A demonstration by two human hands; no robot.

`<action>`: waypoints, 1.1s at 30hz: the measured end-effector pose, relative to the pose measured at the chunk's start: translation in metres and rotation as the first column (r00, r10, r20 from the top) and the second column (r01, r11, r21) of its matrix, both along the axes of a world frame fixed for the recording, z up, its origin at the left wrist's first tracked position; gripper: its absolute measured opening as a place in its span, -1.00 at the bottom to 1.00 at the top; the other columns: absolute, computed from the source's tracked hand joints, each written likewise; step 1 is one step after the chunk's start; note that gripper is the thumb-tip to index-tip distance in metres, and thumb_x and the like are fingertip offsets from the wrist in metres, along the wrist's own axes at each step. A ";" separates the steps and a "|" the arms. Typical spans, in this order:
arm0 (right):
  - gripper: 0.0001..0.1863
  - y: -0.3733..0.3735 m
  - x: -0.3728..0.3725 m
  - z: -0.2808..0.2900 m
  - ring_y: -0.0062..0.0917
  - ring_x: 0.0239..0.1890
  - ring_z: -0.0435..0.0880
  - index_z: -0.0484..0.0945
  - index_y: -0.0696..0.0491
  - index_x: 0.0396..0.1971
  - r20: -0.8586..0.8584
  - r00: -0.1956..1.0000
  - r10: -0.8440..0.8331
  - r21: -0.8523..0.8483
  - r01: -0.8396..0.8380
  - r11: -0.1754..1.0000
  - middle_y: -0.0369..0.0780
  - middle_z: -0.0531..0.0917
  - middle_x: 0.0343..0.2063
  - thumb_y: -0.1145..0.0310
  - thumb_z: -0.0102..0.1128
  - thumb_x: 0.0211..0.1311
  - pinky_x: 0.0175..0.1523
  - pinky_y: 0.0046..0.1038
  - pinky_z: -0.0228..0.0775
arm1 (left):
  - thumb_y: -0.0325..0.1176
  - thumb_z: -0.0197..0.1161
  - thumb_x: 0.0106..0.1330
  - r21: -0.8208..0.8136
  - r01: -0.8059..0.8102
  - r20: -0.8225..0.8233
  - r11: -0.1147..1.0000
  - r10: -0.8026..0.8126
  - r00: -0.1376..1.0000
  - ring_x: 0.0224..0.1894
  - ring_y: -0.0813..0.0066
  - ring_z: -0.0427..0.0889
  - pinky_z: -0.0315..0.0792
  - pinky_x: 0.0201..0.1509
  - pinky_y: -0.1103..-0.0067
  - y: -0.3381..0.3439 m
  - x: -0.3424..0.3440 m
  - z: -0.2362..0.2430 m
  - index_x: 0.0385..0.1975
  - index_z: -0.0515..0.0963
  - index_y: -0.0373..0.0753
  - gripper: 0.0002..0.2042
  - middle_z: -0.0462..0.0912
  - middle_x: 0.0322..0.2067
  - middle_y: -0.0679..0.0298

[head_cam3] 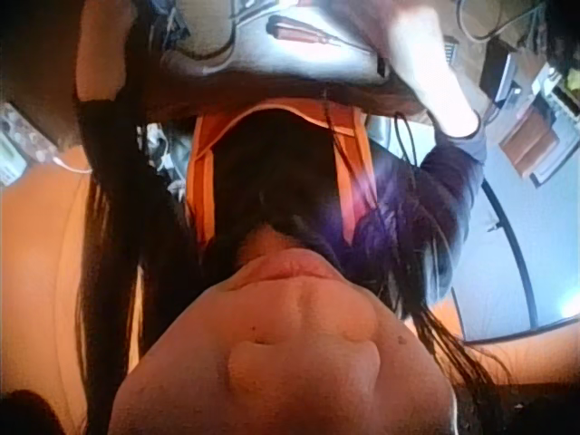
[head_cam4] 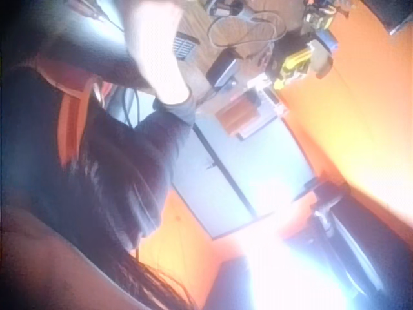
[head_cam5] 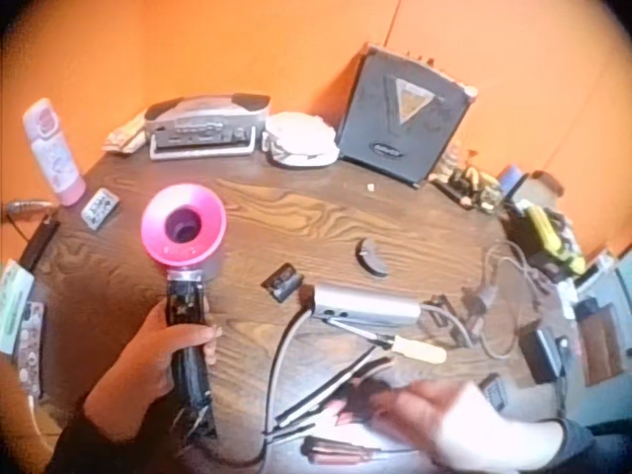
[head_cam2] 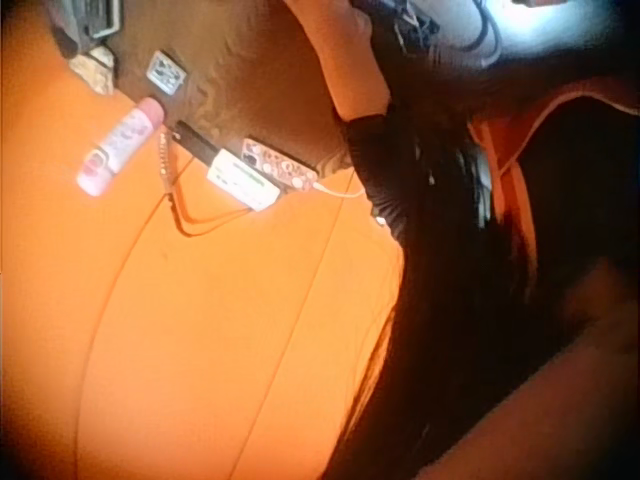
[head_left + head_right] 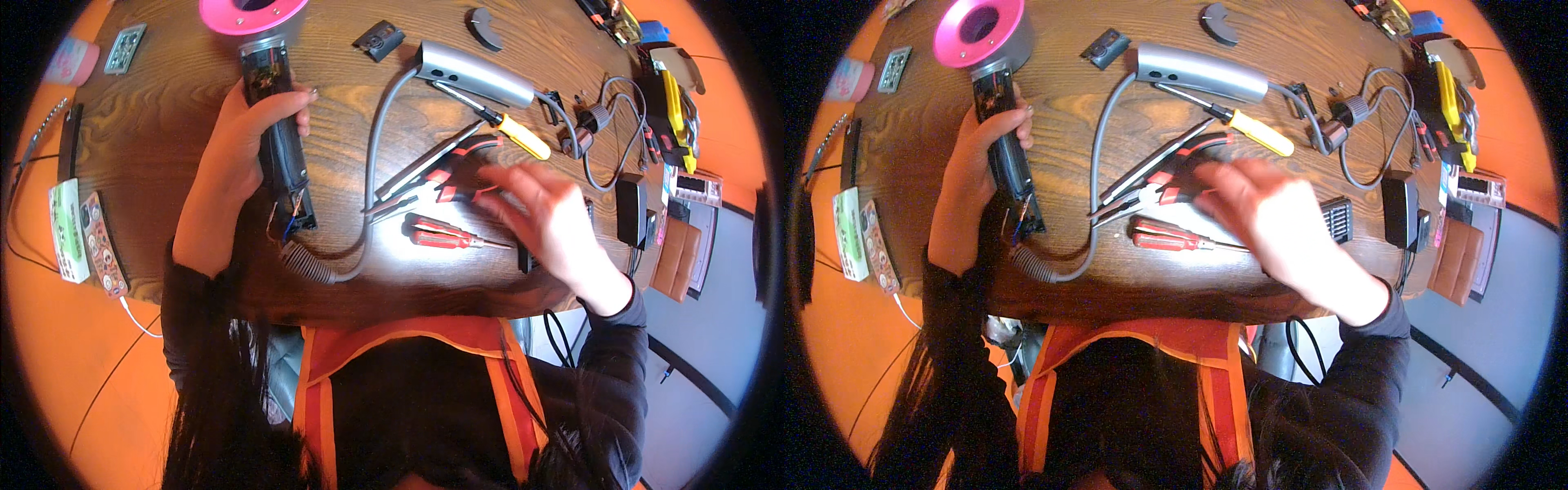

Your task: The person disassembles a hair dryer, removes screws, and manipulates internal components using screwdrivers and pliers. They select a screw from a container and attempt to reassemble parts of the device.

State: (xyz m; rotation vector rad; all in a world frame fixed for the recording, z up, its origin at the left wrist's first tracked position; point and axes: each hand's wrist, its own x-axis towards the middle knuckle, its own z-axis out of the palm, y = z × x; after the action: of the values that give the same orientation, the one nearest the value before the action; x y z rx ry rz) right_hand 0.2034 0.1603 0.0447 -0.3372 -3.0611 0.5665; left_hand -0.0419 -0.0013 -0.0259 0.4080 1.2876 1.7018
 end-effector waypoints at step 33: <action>-0.69 -0.003 -0.079 -0.042 -0.49 -0.30 0.47 0.51 0.08 -0.17 -0.627 0.764 0.153 -0.530 -0.562 0.635 -0.17 0.41 -0.27 0.63 -0.03 0.05 -0.20 -0.55 0.33 | -0.47 0.20 -0.05 -0.039 -0.052 0.044 0.998 0.054 0.998 -0.54 0.55 0.44 0.35 -0.44 0.63 0.000 0.005 0.011 -0.37 0.31 -0.29 -0.75 0.45 -0.54 0.25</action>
State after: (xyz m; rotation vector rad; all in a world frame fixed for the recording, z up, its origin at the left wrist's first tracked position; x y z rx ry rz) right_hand 0.1246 0.1574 0.0028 0.4423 -2.2309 1.5465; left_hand -0.0370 -0.0011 -0.0149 0.3147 1.3060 1.7187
